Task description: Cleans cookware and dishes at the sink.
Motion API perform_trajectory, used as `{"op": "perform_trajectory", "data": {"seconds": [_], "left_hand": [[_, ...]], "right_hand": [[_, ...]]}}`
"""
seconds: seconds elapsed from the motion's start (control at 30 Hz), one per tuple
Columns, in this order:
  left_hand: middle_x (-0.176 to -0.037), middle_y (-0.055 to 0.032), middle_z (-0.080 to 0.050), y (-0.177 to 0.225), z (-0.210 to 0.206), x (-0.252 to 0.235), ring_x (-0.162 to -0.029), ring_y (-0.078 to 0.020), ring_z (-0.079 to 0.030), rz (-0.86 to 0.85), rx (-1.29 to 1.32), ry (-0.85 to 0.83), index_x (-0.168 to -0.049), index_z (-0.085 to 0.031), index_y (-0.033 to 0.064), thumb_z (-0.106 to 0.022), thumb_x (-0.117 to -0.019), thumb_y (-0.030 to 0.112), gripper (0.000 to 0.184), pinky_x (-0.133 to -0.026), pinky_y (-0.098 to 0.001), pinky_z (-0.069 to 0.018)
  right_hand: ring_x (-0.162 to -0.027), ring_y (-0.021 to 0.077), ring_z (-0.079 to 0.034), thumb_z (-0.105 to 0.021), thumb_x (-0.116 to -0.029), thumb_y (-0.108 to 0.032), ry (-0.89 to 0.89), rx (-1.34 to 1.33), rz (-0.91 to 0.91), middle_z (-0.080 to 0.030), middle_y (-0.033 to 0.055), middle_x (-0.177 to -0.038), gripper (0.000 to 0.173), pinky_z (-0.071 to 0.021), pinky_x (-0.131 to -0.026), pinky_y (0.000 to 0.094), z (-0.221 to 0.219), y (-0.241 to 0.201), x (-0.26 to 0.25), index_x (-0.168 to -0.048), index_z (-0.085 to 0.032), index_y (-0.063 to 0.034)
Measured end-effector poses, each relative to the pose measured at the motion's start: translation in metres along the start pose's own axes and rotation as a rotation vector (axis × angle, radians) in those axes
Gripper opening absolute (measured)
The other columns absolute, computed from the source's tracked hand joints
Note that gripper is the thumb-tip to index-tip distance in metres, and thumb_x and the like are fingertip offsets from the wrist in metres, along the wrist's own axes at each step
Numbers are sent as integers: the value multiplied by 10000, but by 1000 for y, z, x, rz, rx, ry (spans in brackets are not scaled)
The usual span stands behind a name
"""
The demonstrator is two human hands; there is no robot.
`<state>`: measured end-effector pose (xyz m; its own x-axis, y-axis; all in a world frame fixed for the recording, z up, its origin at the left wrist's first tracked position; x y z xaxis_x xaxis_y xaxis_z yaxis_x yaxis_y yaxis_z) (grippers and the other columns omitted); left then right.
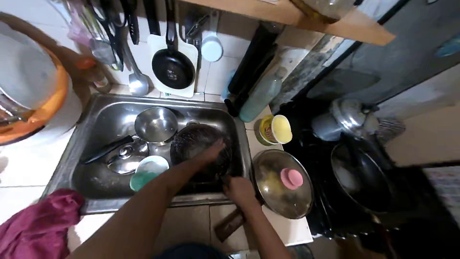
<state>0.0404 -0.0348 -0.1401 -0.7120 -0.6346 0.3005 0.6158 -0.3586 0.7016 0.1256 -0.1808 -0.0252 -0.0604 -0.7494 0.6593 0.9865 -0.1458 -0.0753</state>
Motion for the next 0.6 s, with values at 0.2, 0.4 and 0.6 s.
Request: {"op": "perform_trajectory", "data": {"seconds": [0.2, 0.4, 0.6], "left_hand": [[-1692, -152, -242, -57, 30, -14, -1572, -357, -189, -44, -340, 130, -1567, -403, 50, -485, -1026, -24, 551, -1275, -502, -161], [-1684, -223, -207, 2, -16, 30, -1558, -394, -211, -128, -96, -215, -1588, -321, 2, -547, -994, -32, 636, -1257, -543, -194], [-1682, -170, -258, -74, 47, 52, -1566, -374, -199, 96, -428, 5, -1584, -370, 54, -504, -1027, 11, 575, -1271, -532, -161]], "right_hand": [[-1165, 400, -659, -494, -1053, -397, -1, 49, -14, -696, 217, -1217, 458, -497, -969, 600, -3, -3, -4, -1356, -625, -79], [-1180, 447, -630, -445, -1090, -462, 19, -34, -81, -475, 262, -1498, 573, -515, -975, 579, 7, -17, 27, -1512, -488, -77], [-1024, 402, -719, -581, -1033, -187, 950, -163, 301, -727, 256, -1109, 312, -570, -894, 533, 97, 37, 238, -1149, -717, 69]]}}
Point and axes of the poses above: each hand's wrist, its own x-axis away from the middle knuckle, its own z-axis out of the back of the hand, y = z × x, the point moved 3 cm from there along -x, towards the middle knuckle
